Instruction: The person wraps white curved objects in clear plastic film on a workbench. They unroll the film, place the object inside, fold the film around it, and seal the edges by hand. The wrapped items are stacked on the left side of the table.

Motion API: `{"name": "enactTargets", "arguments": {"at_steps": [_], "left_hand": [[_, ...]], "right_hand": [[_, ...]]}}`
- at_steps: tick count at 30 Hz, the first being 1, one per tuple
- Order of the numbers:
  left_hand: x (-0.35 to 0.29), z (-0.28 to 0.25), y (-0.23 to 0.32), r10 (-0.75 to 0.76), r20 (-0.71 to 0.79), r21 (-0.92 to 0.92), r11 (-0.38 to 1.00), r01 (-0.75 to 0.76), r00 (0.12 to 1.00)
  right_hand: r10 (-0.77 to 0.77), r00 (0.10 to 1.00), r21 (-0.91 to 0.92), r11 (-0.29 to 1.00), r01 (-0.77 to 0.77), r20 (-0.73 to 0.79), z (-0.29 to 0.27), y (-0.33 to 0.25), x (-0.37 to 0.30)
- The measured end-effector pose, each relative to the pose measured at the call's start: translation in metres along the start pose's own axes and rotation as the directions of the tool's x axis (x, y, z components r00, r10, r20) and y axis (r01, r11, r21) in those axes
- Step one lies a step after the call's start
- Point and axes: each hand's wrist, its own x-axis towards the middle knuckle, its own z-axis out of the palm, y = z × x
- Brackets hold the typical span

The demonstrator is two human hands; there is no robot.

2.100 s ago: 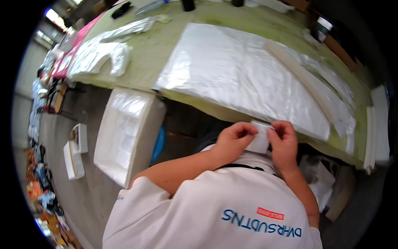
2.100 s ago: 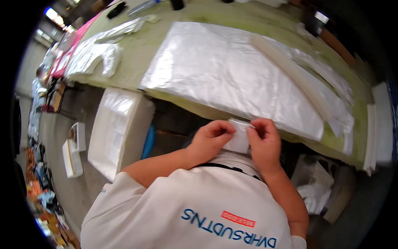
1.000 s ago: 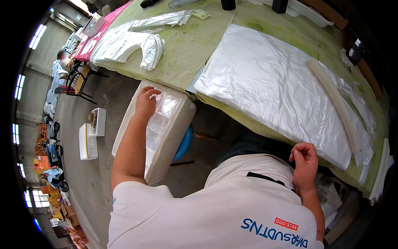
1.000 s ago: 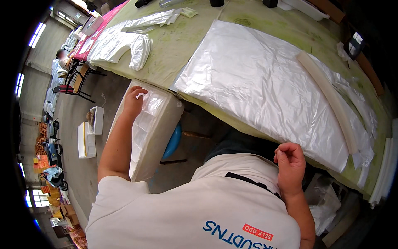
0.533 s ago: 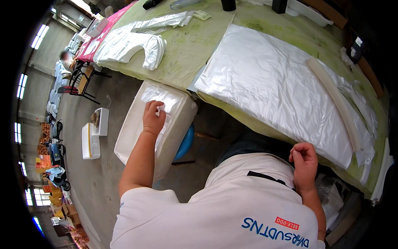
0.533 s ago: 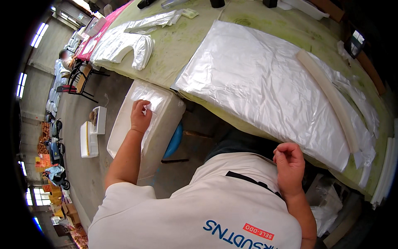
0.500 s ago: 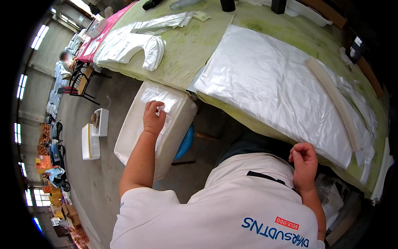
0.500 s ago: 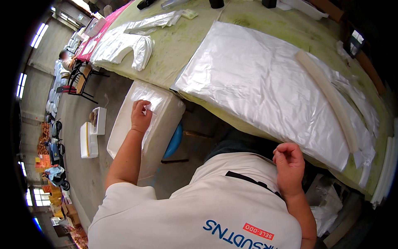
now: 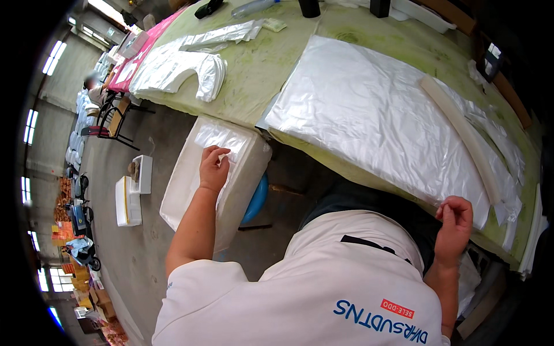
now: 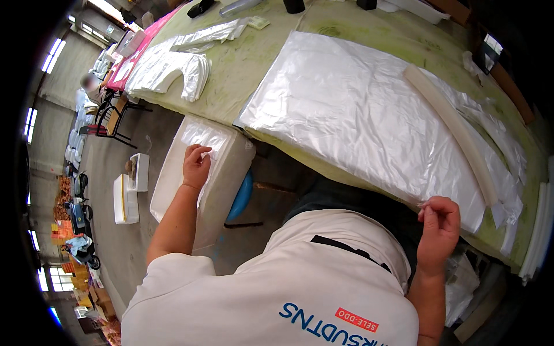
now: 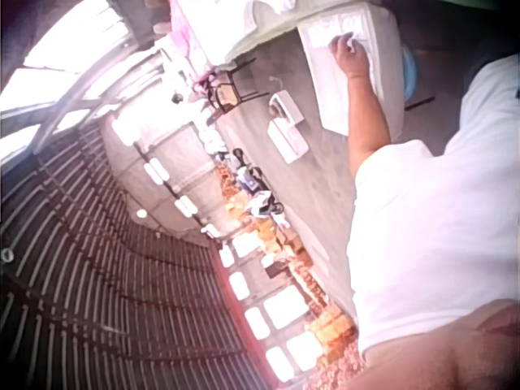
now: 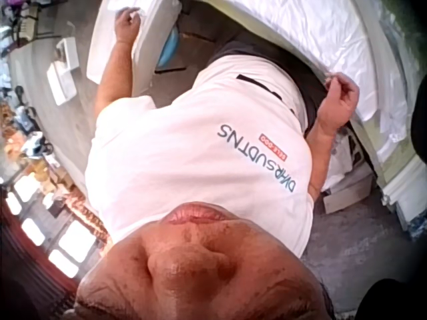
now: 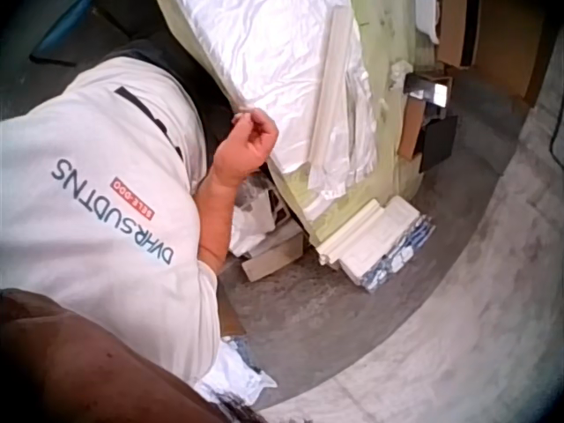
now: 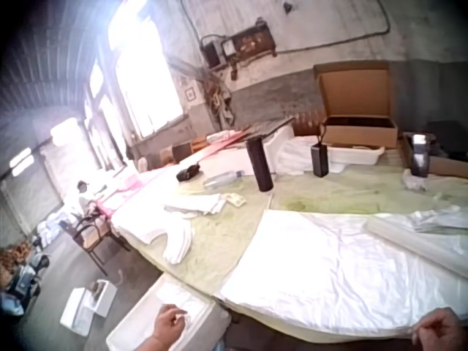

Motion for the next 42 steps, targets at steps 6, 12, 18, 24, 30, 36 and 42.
{"name": "enactTargets", "arguments": {"at_steps": [6, 12, 18, 24, 30, 36, 42], "left_hand": [[0.000, -0.017, -0.033, 0.027, -0.100, -0.177, 0.983, -0.045, 0.995], [0.028, 0.028, 0.108, 0.107, -0.053, -0.448, 0.886, -0.119, 0.993], [0.010, 0.089, 0.252, 0.352, 0.215, -0.773, 0.632, -0.062, 0.911], [0.017, 0.144, 0.397, 0.762, 0.269, -0.817, 0.505, -0.280, 0.589], [0.020, 0.173, 0.483, 0.871, 0.378, -0.714, 0.491, -0.499, 0.315], [0.010, 0.223, 0.548, 0.769, 0.626, -0.560, 0.560, -0.611, 0.132], [0.013, 0.259, 0.557, 0.635, 0.764, -0.480, 0.681, -0.554, 0.118]], "right_hand": [[-0.428, 0.900, -0.825, 0.480, 0.297, 0.075, -0.074, 0.001, 0.065], [-0.076, 0.991, -0.945, 0.299, 0.132, 0.114, -0.127, 0.000, 0.097], [0.132, 0.991, -0.809, 0.584, -0.068, 0.012, -0.088, -0.037, 0.034], [0.295, 0.955, -0.276, 0.916, -0.291, -0.030, -0.034, -0.018, -0.019], [0.259, 0.965, -0.081, 0.962, -0.262, -0.044, -0.022, 0.002, -0.034], [0.316, 0.948, 0.088, 0.946, -0.313, -0.027, -0.037, 0.010, -0.054], [0.426, 0.900, 0.235, 0.888, -0.396, -0.095, -0.062, 0.012, -0.069]]}}
